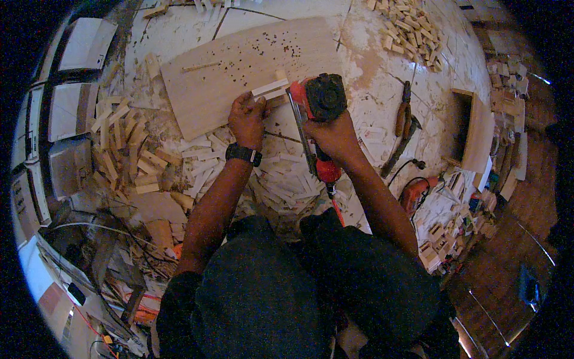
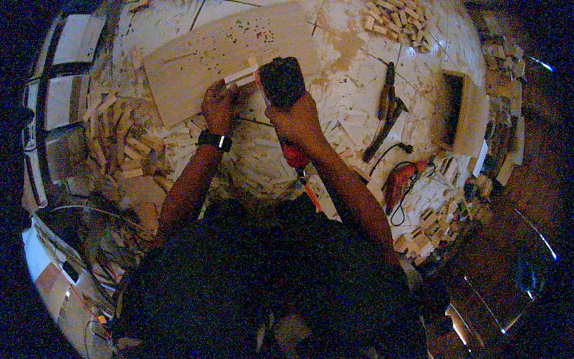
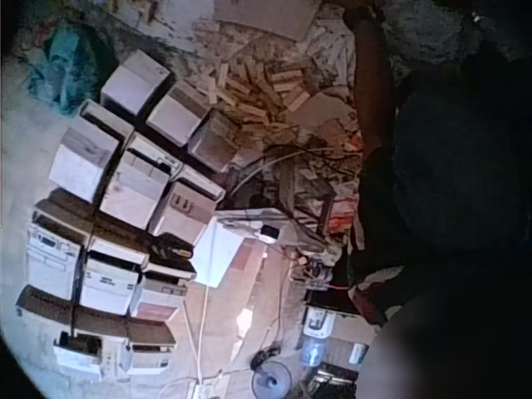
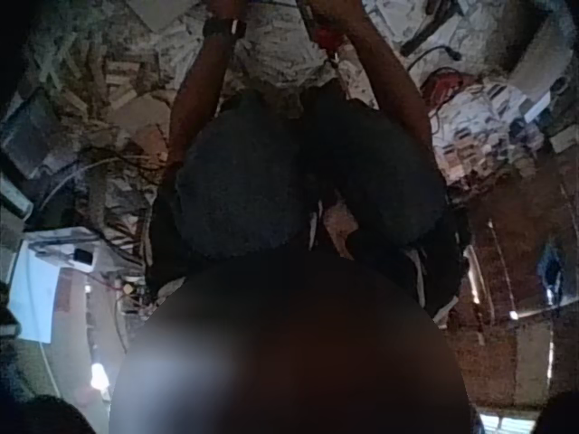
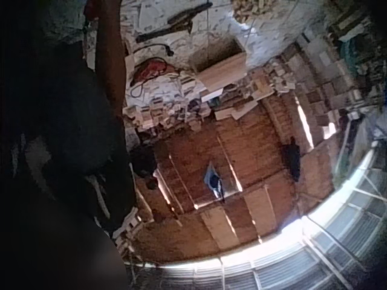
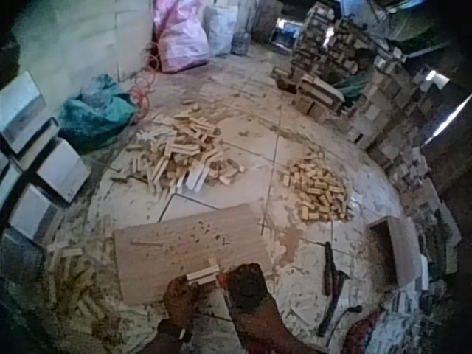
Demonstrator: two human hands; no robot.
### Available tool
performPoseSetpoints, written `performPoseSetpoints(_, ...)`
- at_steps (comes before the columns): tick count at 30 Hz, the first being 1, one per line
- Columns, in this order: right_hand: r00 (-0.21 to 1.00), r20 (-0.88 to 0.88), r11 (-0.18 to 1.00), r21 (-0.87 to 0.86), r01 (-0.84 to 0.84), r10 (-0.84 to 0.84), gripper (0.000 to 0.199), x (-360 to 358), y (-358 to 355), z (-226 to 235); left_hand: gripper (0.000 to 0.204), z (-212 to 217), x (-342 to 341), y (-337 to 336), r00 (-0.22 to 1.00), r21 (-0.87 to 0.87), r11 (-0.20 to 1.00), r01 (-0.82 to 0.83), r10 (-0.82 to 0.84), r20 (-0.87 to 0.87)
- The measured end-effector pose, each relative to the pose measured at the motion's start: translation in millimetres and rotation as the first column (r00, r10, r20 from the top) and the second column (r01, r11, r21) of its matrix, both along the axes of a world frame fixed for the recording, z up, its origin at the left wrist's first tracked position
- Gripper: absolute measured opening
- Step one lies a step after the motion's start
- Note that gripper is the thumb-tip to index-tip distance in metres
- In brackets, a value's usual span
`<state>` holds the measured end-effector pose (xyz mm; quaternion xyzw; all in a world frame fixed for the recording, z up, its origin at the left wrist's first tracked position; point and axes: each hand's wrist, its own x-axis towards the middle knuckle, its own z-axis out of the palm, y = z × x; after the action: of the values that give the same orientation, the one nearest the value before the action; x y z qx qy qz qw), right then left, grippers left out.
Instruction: The person sits on the floor and assembles small wooden blocks into a structure. They use pliers to trim pieces and a nail gun to fasten them together, repeatedly picking up blocks, aligning them, and nailing them in place.
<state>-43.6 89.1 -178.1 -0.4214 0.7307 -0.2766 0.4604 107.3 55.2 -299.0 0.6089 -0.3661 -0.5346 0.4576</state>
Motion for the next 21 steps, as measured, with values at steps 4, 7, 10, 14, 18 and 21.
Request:
performPoseSetpoints(4, 0.999, -0.039, 1.0, -0.009, -0.009, 0.009, 0.038, 1.5, -0.8, -4.2, 0.039, 12.2, 1.7, -2.4, 0.992, 0.026, 0.998, 0.053, -0.056, 0.11)
performPoseSetpoints(7, 1.0, -0.027, 0.989, 0.147, -0.002, 0.006, 0.039, 0.9, -1.3, -5.4, 0.039, 10.9, 1.1, -1.3, 0.998, 0.03, 0.999, 0.013, -0.014, 0.064)
performPoseSetpoints(10, 0.988, -0.127, 0.995, -0.045, -0.094, 0.087, 0.035, 2.9, -2.4, -6.5, 0.038, 5.7, 1.1, 0.1, 0.998, 0.014, 1.0, 0.026, -0.027, 0.065)
performPoseSetpoints(14, 0.951, -0.265, 0.964, -0.164, -0.207, 0.16, 0.037, 9.9, -7.7, -7.8, 0.04, 2.3, 1.6, 0.3, 0.994, -0.16, 0.986, 0.053, -0.037, 0.101)
performPoseSetpoints(18, 0.966, -0.249, 0.997, 0.051, -0.062, 0.073, 0.029, 6.7, -4.9, -2.8, 0.038, -2.8, 2.5, 0.0, 0.977, 0.009, 0.997, 0.071, -0.071, 0.201)
performPoseSetpoints(21, 0.995, -0.043, 0.996, -0.018, 0.089, -0.09, 0.024, -10.6, 3.3, 1.8, 0.035, -12.8, 2.3, -0.4, 0.98, 0.029, 0.998, 0.053, -0.057, 0.191)
